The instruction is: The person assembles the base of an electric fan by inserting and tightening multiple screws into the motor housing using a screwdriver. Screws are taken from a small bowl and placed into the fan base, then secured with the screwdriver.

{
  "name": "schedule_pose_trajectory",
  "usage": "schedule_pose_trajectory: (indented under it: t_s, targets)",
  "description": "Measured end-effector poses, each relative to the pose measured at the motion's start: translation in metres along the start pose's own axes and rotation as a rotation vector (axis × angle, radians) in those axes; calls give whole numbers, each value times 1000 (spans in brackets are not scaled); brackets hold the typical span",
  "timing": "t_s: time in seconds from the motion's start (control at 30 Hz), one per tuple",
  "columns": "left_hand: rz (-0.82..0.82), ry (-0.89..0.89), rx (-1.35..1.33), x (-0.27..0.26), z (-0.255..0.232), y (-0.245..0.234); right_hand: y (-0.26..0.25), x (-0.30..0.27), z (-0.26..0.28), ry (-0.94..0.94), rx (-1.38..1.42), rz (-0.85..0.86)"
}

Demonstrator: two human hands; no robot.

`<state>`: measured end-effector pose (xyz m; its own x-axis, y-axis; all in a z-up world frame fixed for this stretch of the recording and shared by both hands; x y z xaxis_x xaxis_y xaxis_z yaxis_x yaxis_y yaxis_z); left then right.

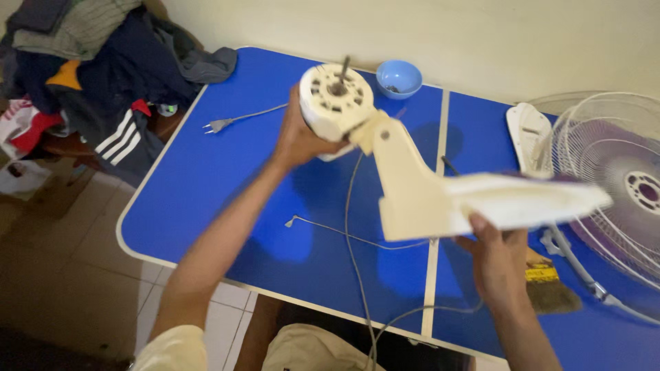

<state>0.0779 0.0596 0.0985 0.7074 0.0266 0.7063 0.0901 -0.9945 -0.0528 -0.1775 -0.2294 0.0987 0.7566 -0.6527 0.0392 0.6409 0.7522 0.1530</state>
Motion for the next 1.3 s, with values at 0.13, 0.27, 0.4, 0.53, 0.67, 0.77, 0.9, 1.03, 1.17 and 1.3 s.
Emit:
schedule_pose_trajectory:
  t_s: [0.13, 0.27, 0.4, 0.53, 0.67, 0.77, 0.9, 1.03, 1.17, 1.3]
  targets:
    - [130, -97, 238, 43, 26, -38, 66, 23, 6, 263, 43, 97]
    - [288, -197, 446, 69, 63, -65, 120, 20, -22, 388, 102, 260]
    - [366, -235, 612, 85, 93, -79, 153, 28, -72, 615, 206, 144]
    - [405, -303, 703, 97, 116, -85, 172, 35, -116, 761, 273, 121]
    - [404, -327, 763, 113, 138, -88, 192, 46, -130, 565, 378, 252]
    - [412, -298, 806, 124, 153, -88, 199, 51, -135, 534, 430, 300]
    - [435, -215, 867, 140, 168, -80, 196, 56, -139, 492, 240, 283]
    - [442, -198, 954, 143, 176, -81, 194, 58, -137, 485, 222, 222]
    - [274, -34, 894, 131, 152, -81, 179, 65, -136, 506, 194, 181]
    - [101, 157, 891, 109, 119, -81, 159, 68, -132, 394, 97, 199]
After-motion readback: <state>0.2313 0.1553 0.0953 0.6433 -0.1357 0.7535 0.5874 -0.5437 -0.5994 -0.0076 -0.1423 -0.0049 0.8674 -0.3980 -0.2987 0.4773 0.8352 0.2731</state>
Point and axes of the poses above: each hand's wrist, its own x-axis towards the middle knuckle, its own y-axis out of the palm, z = x × y, the point moved 7 cm from there along x, towards the middle knuckle, and after that the axes turned 15 degrees about -z, right-handed, at the moved point
